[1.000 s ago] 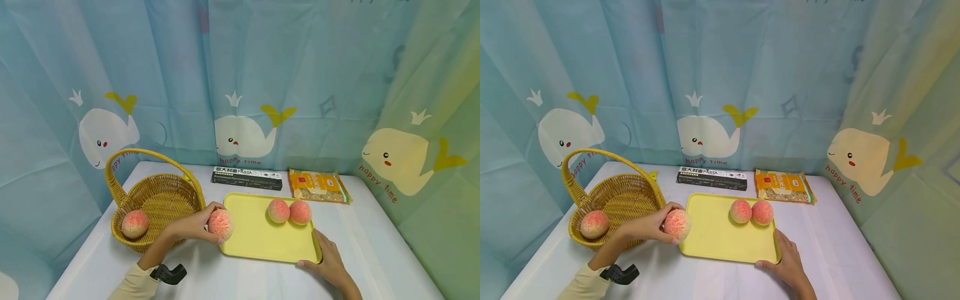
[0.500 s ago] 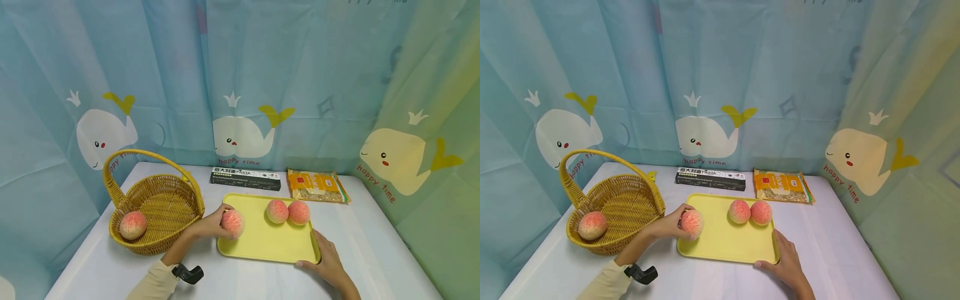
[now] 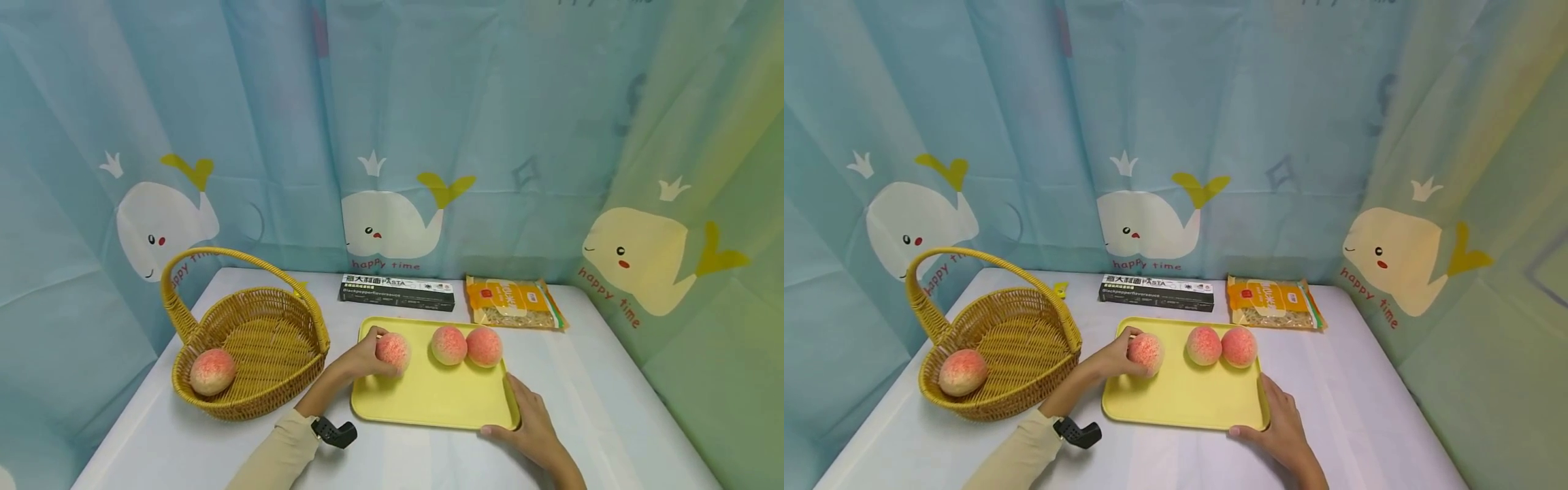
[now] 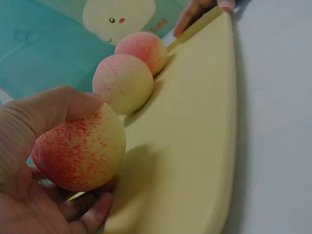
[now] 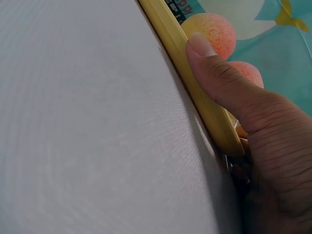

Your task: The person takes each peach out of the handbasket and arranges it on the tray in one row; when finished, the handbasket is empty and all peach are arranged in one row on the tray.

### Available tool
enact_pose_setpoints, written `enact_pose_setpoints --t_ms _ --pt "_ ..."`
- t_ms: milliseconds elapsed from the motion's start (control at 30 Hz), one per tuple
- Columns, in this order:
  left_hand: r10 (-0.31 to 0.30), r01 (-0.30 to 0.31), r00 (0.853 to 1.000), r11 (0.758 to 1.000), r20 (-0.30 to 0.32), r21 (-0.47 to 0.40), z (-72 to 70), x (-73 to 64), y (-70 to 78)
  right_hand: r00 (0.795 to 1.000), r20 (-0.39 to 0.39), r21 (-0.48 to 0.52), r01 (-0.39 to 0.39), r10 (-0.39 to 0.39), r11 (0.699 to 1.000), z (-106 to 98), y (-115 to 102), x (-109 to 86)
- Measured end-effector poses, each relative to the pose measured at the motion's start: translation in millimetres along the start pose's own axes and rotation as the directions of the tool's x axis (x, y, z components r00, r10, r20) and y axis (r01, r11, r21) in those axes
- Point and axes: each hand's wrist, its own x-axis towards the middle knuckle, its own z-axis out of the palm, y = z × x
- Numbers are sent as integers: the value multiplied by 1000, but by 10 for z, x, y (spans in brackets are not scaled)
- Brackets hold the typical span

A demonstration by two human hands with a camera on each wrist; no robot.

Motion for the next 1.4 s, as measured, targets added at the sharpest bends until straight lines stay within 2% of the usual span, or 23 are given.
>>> enact_pose_setpoints --t_ms 167,433,600,833,1067,1267,1400 --pt "-4 4 1000 1000 -2 -31 13 122 37 999 -24 0 30 -30 1000 -3 -3 1" --pt "12 -12 1000 1000 0 -18 59 326 50 999 -29 -2 33 -33 999 -8 -11 12" --pt "17 -17 1000 1000 20 -13 82 400 64 998 -42 -8 48 -48 999 0 -19 17" --pt "19 -19 999 1000 37 -12 136 432 56 999 -24 -10 26 -26 1000 5 -32 12" --pt "27 -26 998 1000 55 -13 140 432 43 996 -61 -17 68 -69 998 16 -1 6" --pt "58 -57 997 998 59 -23 111 419 5 999 -25 -15 27 -27 1000 13 -5 8" --pt "82 -82 996 997 38 -6 130 420 -5 999 -24 -18 26 -26 999 13 0 10"
